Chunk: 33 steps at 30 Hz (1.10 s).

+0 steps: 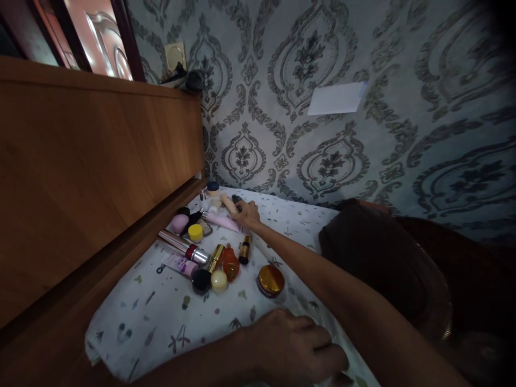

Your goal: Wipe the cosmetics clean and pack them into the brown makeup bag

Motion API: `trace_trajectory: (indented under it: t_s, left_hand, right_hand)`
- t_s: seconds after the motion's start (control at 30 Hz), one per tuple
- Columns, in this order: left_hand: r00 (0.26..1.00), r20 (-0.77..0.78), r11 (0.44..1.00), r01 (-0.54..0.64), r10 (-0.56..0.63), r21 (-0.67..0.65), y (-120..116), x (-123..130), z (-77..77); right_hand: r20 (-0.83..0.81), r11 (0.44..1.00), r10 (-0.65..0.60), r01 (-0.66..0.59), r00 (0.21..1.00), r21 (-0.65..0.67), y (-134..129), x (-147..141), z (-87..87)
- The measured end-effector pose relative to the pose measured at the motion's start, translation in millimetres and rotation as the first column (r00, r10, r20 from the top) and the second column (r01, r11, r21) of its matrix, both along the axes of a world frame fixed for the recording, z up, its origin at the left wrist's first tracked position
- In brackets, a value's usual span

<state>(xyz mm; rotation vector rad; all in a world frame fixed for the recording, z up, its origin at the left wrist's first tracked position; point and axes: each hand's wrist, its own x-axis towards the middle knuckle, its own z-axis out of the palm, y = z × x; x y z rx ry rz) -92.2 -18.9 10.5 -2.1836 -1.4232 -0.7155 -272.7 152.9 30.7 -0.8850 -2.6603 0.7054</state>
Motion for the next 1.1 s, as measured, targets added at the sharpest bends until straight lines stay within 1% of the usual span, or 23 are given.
trace_trajectory:
  t_s: [0.1, 0.2, 0.27, 0.33, 0.43, 0.5, 0.57, 0.6, 0.63, 0.67, 0.7, 0.73, 0.77, 0.8, 0.83, 0.87, 0.9, 0.93, 0.97, 1.0, 1.03, 1.07, 1.1]
  left_hand:
    - [1.000, 0.023, 1.000, -0.021, 0.020, 0.021, -1.3, -1.7, -0.2]
    - [0.999, 0.016, 0.999, -0.048, 0.048, 0.012, -4.3, -3.5, 3.6]
    - [0.998, -0.026, 0.998, -0.050, 0.049, -0.044, -6.2, -4.2, 7.1]
    - [0.997, -0.059, 0.994, -0.051, 0.046, -0.098, -7.1, -4.9, 9.9]
    - [0.998, -0.041, 0.991, -0.049, 0.045, -0.121, -7.7, -7.8, 10.7]
    - [0.999, -0.007, 0.990, -0.042, 0.042, -0.137, -8.8, -11.4, 9.1]
    - [0.999, 0.039, 0.989, -0.029, 0.035, -0.148, -10.3, -16.0, 6.2]
    - [0.996, 0.071, 0.988, -0.037, 0.048, -0.150, -10.8, -18.4, 4.5]
    - [0.993, 0.107, 0.988, -0.038, 0.054, -0.148, -10.9, -20.8, 2.8]
    - [0.986, 0.150, 0.988, -0.054, 0.075, -0.145, -10.6, -22.9, 1.3]
    - [0.977, 0.190, 0.984, -0.064, 0.096, -0.169, -9.9, -24.6, 0.2]
    - [0.970, 0.221, 0.979, -0.055, 0.099, -0.199, -9.2, -25.5, -0.5]
    - [0.969, 0.230, 0.971, -0.032, 0.089, -0.239, -8.5, -25.7, -0.8]
    - [0.967, 0.242, 0.970, -0.025, 0.085, -0.240, -7.9, -25.0, -0.9]
    - [0.966, 0.241, 0.964, -0.031, 0.097, -0.263, -7.5, -23.7, -0.9]
    - [0.966, 0.236, 0.962, -0.037, 0.103, -0.269, -7.3, -22.0, -1.0]
    - [0.966, 0.232, 0.963, -0.046, 0.110, -0.266, -7.2, -20.1, -1.4]
    - [0.967, 0.227, 0.963, -0.053, 0.115, -0.263, -7.0, -18.4, -2.1]
    - [0.968, 0.225, 0.966, -0.053, 0.112, -0.254, -6.9, -16.9, -3.0]
    - [0.968, 0.226, 0.967, -0.054, 0.112, -0.249, -6.7, -15.9, -4.1]
    - [0.967, 0.228, 0.966, -0.056, 0.115, -0.253, -6.6, -15.3, -5.0]
    - [0.966, 0.229, 0.964, -0.059, 0.121, -0.260, -6.4, -15.1, -5.8]
    - [0.965, 0.229, 0.962, -0.061, 0.124, -0.265, -6.2, -15.1, -6.2]
  right_hand:
    - [-0.016, 1.000, -0.005, 0.005, 1.000, -0.015, 0.6, -4.4, -0.7]
    - [-0.011, 0.998, 0.044, -0.044, 0.999, -0.050, 7.0, 1.0, -0.5]
    - [-0.013, 0.994, 0.075, -0.076, 0.997, -0.078, 9.9, 9.1, 0.6]
    - [-0.027, 0.992, 0.073, -0.075, 0.997, -0.097, 8.3, 19.8, 3.3]
    - [-0.071, 0.993, 0.050, -0.057, 0.996, -0.104, -5.4, 44.9, 11.5]
    - [-0.114, 0.992, 0.069, -0.080, 0.991, -0.093, -20.3, 74.2, 19.0]
    - [-0.161, 0.988, 0.124, -0.137, 0.979, -0.072, -36.8, 116.9, 27.0]
    - [-0.200, 0.978, 0.186, -0.200, 0.962, -0.053, -45.0, 142.9, 31.0]
    - [-0.305, 0.933, 0.345, -0.359, 0.888, 0.010, -52.9, 171.4, 34.9]
    - [-0.396, 0.876, 0.466, -0.476, 0.791, 0.080, -60.3, 201.8, 38.6]
    - [-0.445, 0.814, 0.560, -0.563, 0.699, 0.141, -66.8, 233.5, 41.8]
    - [-0.481, 0.779, 0.606, -0.596, 0.634, 0.197, -71.9, 265.8, 44.1]
    - [-0.494, 0.765, 0.628, -0.591, 0.601, 0.254, -74.8, 298.1, 45.3]
    - [-0.500, 0.782, 0.617, -0.545, 0.608, 0.303, -75.0, 329.8, 44.8]
    - [-0.519, 0.828, 0.560, -0.451, 0.646, 0.332, -71.8, 360.2, 42.7]
    - [-0.524, 0.878, 0.476, -0.348, 0.706, 0.329, -64.7, 388.9, 39.0]
    - [-0.544, 0.933, 0.341, -0.207, 0.767, 0.294, -54.1, 415.3, 33.9]
    - [-0.577, 0.977, 0.137, -0.015, 0.805, 0.211, -40.2, 439.4, 27.8]
    - [-0.614, 0.975, -0.101, 0.200, 0.782, 0.094, -24.1, 461.2, 21.0]
    - [-0.621, 0.928, -0.304, 0.373, 0.722, -0.020, -6.9, 480.9, 13.8]
    - [-0.616, 0.853, -0.449, 0.516, 0.647, -0.080, 10.2, 498.5, 6.7]
    - [-0.589, 0.786, -0.538, 0.611, 0.603, -0.093, 26.2, 514.2, -0.1]
    - [-0.565, 0.729, -0.594, 0.681, 0.573, -0.075, 39.9, 527.7, -6.3]
